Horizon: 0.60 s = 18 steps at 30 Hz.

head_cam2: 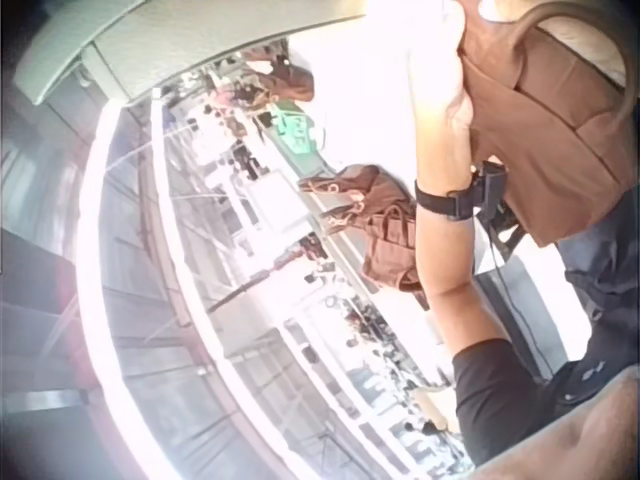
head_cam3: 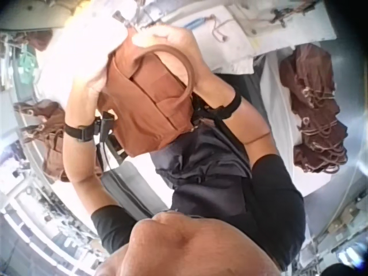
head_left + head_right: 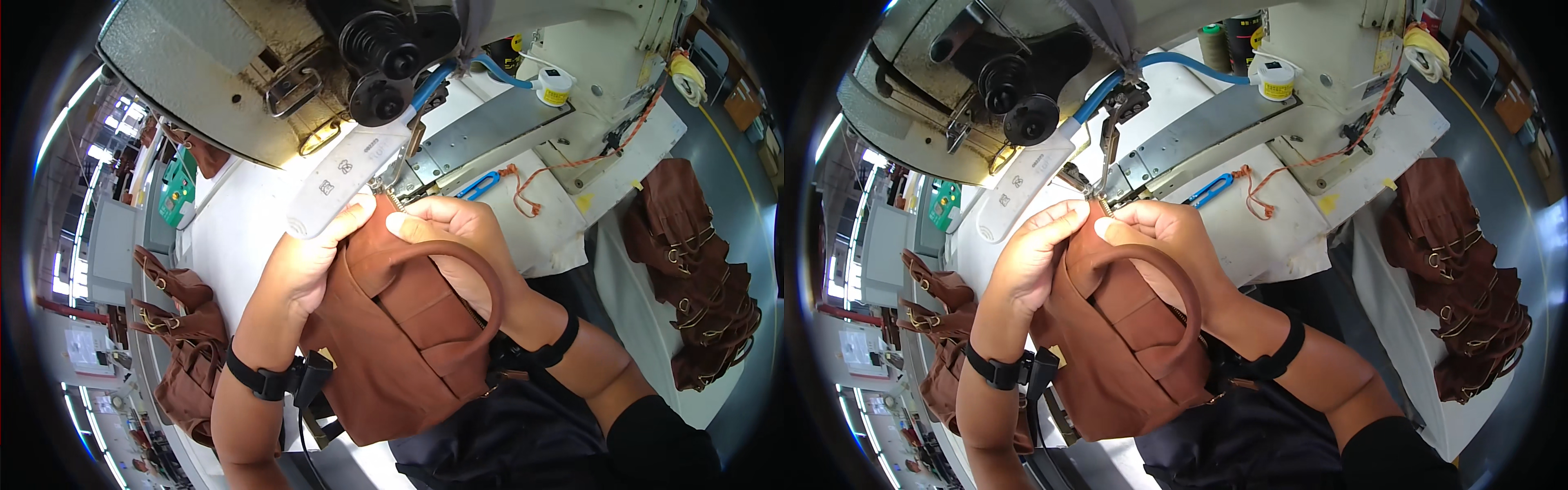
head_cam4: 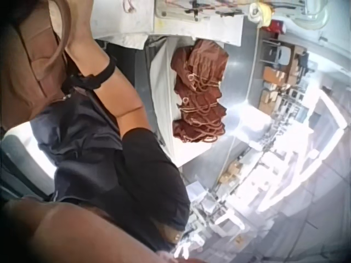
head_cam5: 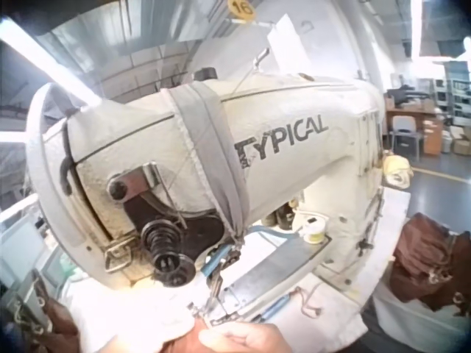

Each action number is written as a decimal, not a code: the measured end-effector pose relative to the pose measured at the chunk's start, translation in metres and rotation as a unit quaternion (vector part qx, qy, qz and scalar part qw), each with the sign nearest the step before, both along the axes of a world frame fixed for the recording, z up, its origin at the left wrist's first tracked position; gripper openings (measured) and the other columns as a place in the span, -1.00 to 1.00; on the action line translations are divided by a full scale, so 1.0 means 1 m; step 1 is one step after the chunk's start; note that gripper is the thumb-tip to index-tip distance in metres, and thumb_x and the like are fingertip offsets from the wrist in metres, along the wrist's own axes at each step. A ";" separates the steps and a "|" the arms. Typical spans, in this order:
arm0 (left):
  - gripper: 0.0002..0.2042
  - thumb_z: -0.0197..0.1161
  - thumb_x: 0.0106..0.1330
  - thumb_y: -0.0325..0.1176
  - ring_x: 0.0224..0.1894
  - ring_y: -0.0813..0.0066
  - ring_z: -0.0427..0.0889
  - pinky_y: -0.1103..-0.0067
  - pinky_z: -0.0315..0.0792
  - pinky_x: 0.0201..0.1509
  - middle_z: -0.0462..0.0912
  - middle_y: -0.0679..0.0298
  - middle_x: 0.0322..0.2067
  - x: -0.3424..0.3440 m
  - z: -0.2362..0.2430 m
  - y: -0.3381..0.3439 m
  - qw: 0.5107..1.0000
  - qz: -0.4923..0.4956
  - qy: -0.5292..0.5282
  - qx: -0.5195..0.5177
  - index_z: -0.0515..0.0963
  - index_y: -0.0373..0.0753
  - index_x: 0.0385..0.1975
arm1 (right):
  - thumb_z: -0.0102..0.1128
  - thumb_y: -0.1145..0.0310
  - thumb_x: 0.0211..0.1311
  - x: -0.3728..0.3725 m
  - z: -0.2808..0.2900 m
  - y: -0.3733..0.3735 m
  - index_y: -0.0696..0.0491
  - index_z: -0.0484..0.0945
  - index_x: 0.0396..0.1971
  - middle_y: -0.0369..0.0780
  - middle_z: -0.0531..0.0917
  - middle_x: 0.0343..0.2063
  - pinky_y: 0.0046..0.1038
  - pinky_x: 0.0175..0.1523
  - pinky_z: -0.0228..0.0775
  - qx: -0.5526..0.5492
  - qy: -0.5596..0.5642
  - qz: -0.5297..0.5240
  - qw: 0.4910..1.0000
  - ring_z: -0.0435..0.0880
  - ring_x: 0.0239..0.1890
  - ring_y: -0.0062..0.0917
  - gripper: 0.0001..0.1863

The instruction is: The person operates an industrial sewing machine to stitch a zipper onto a brown leather handbag. They guide the bag under the needle, align the zipper, and sew along the edge. The person also attaches a small leather tag to the bag using the machine.

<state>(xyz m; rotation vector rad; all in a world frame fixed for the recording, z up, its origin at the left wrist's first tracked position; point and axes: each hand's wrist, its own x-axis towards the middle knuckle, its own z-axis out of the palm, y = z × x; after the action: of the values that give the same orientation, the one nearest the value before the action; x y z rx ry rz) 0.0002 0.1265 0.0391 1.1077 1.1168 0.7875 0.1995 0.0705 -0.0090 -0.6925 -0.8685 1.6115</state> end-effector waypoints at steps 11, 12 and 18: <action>-0.82 0.25 0.51 -0.33 -0.09 0.54 0.66 0.56 0.52 0.10 0.72 0.27 -0.13 -0.007 -0.011 0.013 0.999 -0.027 -0.040 -0.004 0.62 -0.29 -0.06 | 0.37 0.33 0.39 -0.001 0.006 0.004 0.21 0.69 -0.23 -0.29 0.76 -0.33 -0.63 -0.22 0.52 -0.009 -0.029 -0.021 0.999 0.65 -0.30 -0.77 -0.79; -0.83 0.25 0.50 -0.33 -0.09 0.54 0.66 0.56 0.52 0.10 0.72 0.27 -0.13 -0.007 -0.011 0.014 0.998 -0.032 -0.048 -0.007 0.62 -0.29 -0.07 | 0.38 0.31 0.39 -0.001 0.007 0.005 0.22 0.69 -0.24 -0.29 0.76 -0.34 -0.63 -0.23 0.51 -0.008 -0.036 -0.027 0.999 0.64 -0.31 -0.78 -0.76; -0.85 0.29 0.47 -0.35 -0.10 0.53 0.66 0.56 0.52 0.08 0.72 0.27 -0.16 -0.006 -0.007 0.015 0.997 -0.032 -0.070 -0.017 0.63 -0.29 -0.13 | 0.33 0.39 0.42 0.001 0.006 0.010 0.19 0.70 -0.22 -0.32 0.74 -0.33 -0.64 -0.22 0.53 -0.001 -0.036 -0.008 0.999 0.64 -0.31 -0.77 -0.84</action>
<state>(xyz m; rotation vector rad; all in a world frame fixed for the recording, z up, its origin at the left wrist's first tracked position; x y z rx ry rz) -0.0062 0.1416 0.0322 1.0392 0.9701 0.7813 0.2000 0.0804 -0.0025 -0.7600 -0.9109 1.5810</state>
